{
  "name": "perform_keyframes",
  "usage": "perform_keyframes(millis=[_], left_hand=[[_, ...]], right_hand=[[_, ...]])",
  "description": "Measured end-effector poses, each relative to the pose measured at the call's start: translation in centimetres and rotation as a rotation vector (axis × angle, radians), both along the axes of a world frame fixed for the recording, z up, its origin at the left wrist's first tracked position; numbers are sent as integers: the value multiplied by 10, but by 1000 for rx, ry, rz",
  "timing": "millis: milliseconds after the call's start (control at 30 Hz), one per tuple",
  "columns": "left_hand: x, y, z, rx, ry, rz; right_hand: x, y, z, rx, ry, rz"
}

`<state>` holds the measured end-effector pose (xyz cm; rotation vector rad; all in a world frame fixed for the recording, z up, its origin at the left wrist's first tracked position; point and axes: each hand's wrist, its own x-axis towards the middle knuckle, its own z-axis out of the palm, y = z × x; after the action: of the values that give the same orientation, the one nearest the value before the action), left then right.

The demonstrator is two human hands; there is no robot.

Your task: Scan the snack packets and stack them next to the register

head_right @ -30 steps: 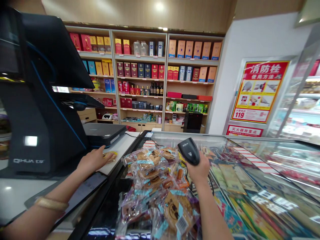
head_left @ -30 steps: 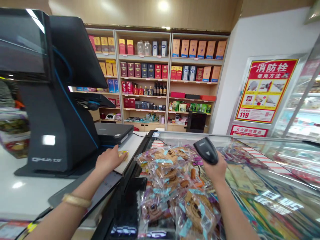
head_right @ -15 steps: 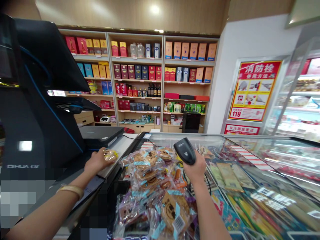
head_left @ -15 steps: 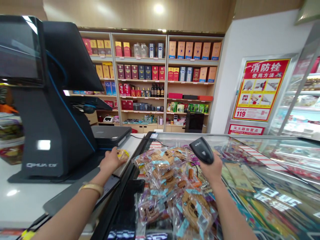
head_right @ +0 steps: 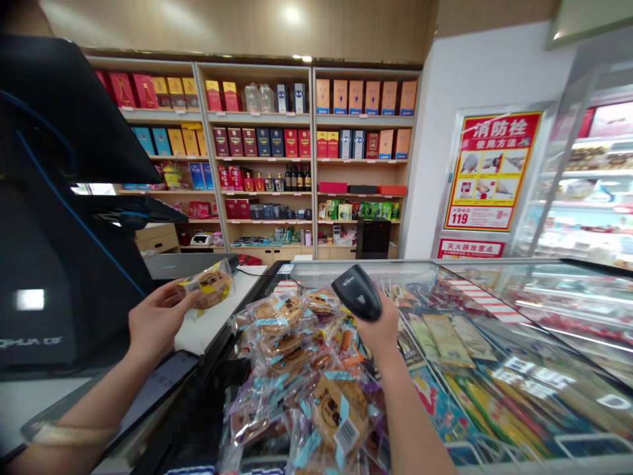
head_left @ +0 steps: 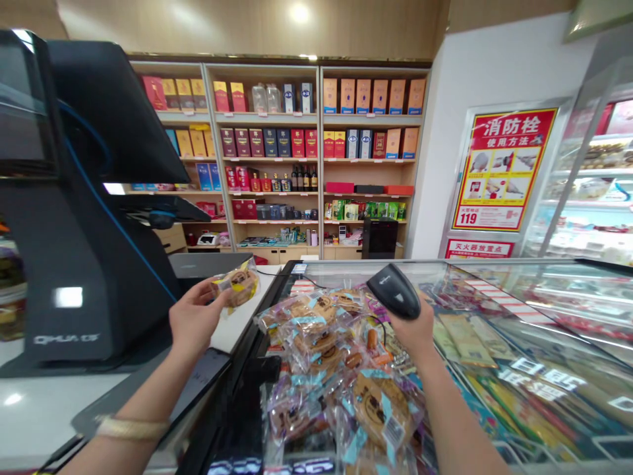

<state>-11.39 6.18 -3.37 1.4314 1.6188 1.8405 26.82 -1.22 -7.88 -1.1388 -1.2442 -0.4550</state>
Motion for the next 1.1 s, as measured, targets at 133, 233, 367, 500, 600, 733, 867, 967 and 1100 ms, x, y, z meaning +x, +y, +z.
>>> perform_keyframes(millis=[133, 233, 367, 500, 600, 733, 867, 967, 1100], left_hand=[[23, -27, 14, 231, -101, -50], [40, -48, 23, 386, 45, -48], [61, -67, 33, 497, 199, -55], [84, -75, 37, 476, 202, -82], [98, -79, 39, 465, 217, -89], [111, -86, 44, 474, 253, -87], [118, -91, 47, 501, 270, -116], [121, -92, 47, 512, 278, -134], [121, -94, 50, 538, 235, -105]], right_hand=[[-10, -18, 18, 17, -139, 130], [-26, -34, 32, 9, -278, 239], [-49, -49, 45, 38, -423, 335], [-62, -57, 51, 25, -409, 344], [-65, -61, 54, 24, -411, 330], [-67, -64, 58, 18, -415, 305], [-69, -63, 60, -3, -420, 277], [-70, -62, 61, -23, -420, 260], [-64, -59, 57, 56, -343, 242]])
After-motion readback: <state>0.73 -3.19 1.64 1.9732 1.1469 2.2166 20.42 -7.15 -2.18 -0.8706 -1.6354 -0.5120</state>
